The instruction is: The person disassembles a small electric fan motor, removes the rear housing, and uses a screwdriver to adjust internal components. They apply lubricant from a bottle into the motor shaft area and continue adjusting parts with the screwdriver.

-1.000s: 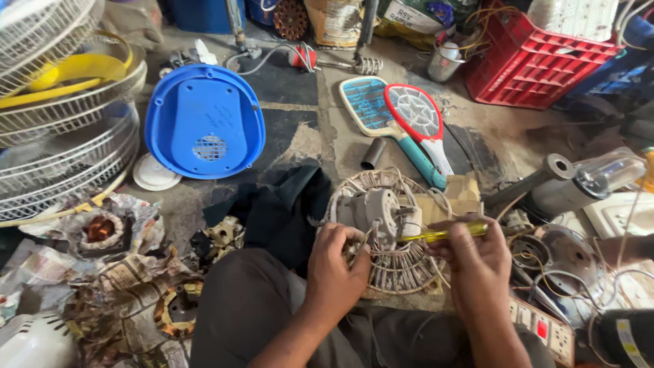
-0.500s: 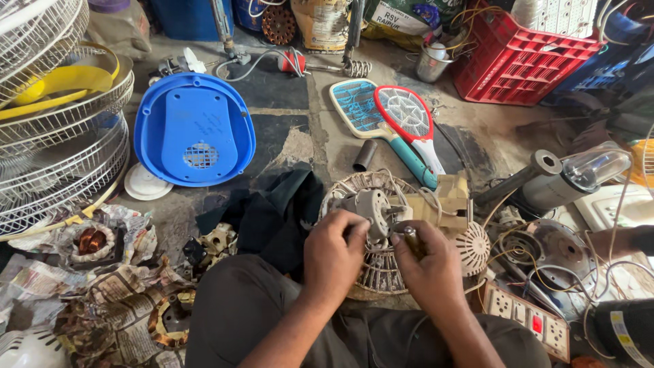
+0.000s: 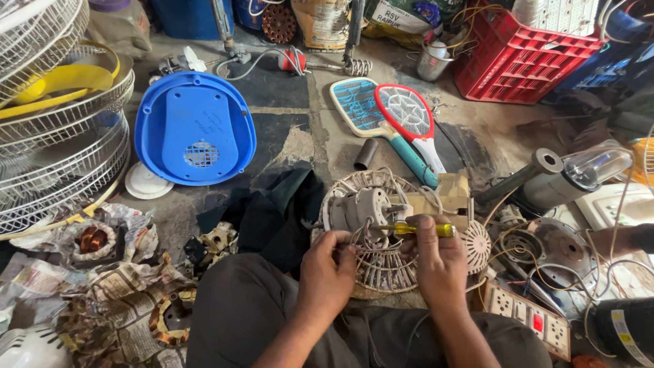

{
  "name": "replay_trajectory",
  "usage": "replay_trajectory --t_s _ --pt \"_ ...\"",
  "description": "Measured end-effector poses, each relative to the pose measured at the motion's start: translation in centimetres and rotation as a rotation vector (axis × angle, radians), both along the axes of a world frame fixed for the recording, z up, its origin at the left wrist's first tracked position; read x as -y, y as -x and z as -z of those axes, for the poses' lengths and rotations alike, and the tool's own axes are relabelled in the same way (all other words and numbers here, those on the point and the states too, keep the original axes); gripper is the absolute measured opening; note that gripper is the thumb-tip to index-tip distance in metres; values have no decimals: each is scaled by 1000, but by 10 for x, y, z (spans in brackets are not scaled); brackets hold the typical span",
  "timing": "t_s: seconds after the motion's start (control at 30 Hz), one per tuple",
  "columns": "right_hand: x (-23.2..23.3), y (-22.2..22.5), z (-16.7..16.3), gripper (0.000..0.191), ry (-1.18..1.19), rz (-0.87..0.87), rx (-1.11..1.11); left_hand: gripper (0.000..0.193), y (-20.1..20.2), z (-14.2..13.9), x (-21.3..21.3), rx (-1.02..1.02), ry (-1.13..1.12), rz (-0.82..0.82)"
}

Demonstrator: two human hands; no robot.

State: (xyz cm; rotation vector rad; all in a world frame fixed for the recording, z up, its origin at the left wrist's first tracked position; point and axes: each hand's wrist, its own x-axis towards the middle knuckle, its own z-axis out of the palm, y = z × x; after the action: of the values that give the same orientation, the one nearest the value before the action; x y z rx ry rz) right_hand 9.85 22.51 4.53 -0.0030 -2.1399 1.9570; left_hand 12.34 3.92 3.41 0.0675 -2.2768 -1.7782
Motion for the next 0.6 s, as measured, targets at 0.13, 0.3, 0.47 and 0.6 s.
replay_trajectory --t_s 0.13,0.3,0.47,0.6 --pt "-9 7 -4 40 -230 -1 217 11 6 12 3 153 -210 128" --pt "-17 10 -13 39 -127 12 195 14 11 24 -3 211 -462 218" --pt "-16 16 -25 43 -376 44 352 18 11 25 -3 234 -536 259" --pt "-20 21 -32 38 -224 38 280 23 13 23 -5 328 -685 296"
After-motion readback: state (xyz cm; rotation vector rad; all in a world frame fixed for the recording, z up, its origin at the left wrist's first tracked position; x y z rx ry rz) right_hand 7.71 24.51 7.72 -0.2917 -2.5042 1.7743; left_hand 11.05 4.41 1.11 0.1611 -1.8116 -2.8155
